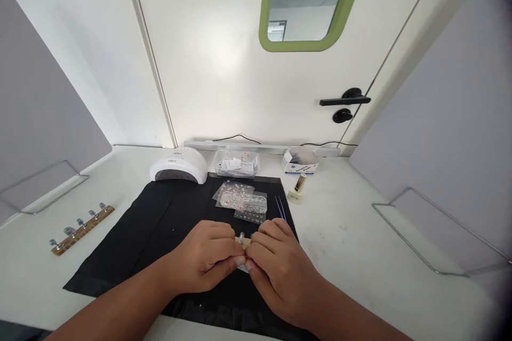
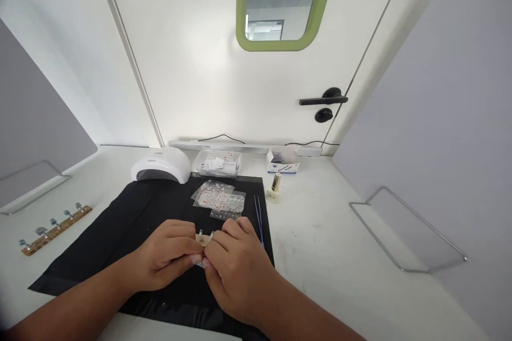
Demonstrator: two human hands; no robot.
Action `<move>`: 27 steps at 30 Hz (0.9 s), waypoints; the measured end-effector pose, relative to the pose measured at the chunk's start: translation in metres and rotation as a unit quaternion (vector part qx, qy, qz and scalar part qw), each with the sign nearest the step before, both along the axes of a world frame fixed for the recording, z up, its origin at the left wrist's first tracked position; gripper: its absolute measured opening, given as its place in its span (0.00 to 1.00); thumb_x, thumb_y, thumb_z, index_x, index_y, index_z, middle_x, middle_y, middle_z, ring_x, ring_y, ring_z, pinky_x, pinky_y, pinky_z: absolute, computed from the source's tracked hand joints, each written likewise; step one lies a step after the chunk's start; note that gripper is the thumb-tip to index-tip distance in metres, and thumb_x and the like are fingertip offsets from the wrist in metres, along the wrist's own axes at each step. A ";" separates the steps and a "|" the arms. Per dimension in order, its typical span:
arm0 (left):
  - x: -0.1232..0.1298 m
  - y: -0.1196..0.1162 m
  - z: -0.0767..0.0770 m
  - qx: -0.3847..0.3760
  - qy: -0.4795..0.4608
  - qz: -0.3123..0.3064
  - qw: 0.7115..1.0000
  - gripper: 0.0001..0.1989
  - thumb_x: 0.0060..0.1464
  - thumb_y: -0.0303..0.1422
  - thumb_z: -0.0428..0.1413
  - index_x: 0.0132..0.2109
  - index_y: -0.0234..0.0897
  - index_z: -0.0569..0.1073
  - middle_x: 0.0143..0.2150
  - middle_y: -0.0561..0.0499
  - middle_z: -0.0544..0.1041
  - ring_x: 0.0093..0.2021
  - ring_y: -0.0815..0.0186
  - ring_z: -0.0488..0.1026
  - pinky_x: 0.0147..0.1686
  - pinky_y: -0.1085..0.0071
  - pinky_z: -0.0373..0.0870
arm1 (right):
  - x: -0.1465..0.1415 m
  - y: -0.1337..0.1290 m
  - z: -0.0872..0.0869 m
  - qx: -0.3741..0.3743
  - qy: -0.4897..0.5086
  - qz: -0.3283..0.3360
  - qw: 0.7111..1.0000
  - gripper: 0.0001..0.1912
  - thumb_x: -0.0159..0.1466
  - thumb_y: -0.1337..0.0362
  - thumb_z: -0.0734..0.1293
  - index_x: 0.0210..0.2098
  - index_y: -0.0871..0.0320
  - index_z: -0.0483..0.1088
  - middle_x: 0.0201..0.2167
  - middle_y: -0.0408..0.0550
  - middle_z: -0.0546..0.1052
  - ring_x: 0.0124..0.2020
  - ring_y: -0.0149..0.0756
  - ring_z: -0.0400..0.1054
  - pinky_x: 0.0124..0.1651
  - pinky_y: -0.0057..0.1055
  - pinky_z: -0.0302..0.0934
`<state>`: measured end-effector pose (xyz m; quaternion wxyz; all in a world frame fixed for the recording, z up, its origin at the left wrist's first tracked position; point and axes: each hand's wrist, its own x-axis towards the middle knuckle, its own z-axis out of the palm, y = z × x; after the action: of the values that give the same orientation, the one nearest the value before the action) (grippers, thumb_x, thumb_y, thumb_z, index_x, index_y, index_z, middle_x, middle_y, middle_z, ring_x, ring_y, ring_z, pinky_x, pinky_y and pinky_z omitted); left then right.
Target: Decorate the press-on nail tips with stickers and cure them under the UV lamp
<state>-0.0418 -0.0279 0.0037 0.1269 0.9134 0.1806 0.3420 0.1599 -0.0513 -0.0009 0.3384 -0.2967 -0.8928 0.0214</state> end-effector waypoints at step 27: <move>-0.001 -0.004 0.000 0.002 0.100 0.005 0.995 0.08 0.57 0.26 0.46 0.30 0.38 0.58 0.25 0.54 0.67 0.23 0.69 0.59 0.24 0.69 0.50 | -0.005 -0.001 -0.004 0.059 -0.002 0.033 0.998 0.09 0.60 0.73 0.60 0.24 0.59 0.62 0.24 0.45 0.69 0.28 0.33 0.52 0.33 0.37 0.44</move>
<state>-0.0429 -0.0322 0.0042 0.1043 0.9423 0.1960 0.2503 0.1551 -0.0519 -0.0054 0.3529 -0.2466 -0.9024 -0.0208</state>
